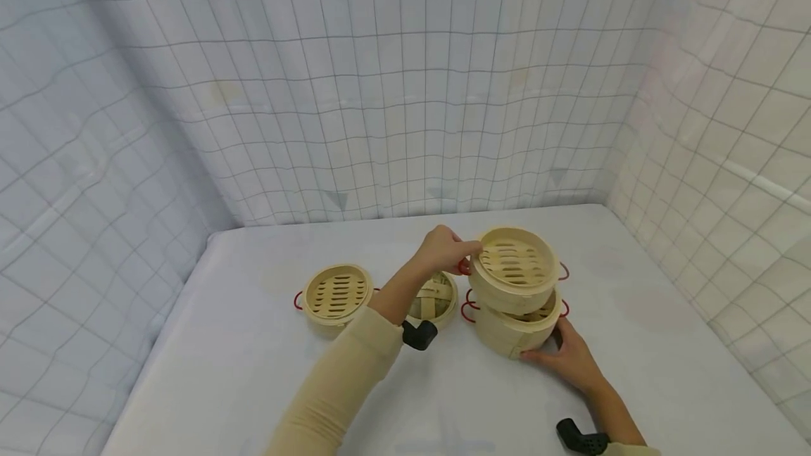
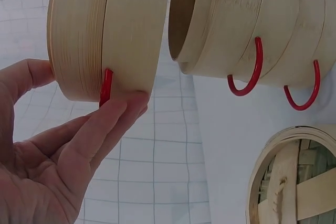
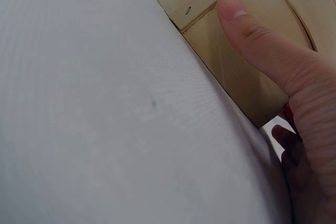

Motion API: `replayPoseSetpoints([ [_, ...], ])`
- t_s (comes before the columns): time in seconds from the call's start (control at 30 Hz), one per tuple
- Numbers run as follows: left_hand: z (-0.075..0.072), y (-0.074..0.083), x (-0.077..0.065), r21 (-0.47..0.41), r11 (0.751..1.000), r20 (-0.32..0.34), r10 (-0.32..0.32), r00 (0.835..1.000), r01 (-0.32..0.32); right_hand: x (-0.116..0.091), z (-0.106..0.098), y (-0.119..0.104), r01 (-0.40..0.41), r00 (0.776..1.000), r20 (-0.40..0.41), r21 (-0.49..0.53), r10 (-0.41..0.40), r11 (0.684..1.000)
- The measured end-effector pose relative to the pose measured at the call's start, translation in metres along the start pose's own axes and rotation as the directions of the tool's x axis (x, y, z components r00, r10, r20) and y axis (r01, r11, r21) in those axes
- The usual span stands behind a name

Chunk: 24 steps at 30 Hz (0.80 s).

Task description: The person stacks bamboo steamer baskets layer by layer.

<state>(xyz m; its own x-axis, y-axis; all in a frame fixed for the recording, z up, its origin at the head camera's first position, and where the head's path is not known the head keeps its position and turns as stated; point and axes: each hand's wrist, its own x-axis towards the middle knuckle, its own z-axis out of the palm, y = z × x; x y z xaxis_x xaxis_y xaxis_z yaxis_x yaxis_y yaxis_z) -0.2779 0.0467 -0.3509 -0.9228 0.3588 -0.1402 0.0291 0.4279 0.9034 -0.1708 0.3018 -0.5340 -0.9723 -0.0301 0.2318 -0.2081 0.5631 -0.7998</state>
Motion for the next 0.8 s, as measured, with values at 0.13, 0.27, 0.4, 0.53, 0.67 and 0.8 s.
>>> replayPoseSetpoints([
  [0.13,0.006,0.000,0.003,0.010,1.000,-0.003,-0.007,1.000,0.007,0.000,0.001,0.000,-0.002,1.000,-0.003,0.004,0.002,1.000],
  [0.27,0.010,0.000,0.005,0.023,1.000,-0.003,0.001,1.000,-0.001,-0.001,0.001,0.000,0.016,1.000,-0.013,0.015,-0.016,1.000],
  [0.4,0.016,0.002,0.005,0.031,1.000,0.005,0.001,1.000,-0.002,0.000,0.000,0.002,0.023,1.000,-0.015,0.021,-0.022,1.000],
  [0.53,0.020,0.004,0.005,0.029,1.000,0.018,0.002,1.000,-0.003,0.001,0.000,0.004,0.030,0.999,-0.013,0.025,-0.030,0.999],
  [0.67,0.023,0.005,0.004,0.038,0.999,0.036,0.016,0.999,-0.018,0.000,0.001,0.005,0.038,0.999,-0.017,0.031,-0.038,0.999],
  [0.8,0.024,0.003,0.003,0.069,0.997,0.044,0.021,0.999,-0.024,0.000,0.001,0.005,0.045,0.999,-0.016,0.049,-0.044,0.998],
])
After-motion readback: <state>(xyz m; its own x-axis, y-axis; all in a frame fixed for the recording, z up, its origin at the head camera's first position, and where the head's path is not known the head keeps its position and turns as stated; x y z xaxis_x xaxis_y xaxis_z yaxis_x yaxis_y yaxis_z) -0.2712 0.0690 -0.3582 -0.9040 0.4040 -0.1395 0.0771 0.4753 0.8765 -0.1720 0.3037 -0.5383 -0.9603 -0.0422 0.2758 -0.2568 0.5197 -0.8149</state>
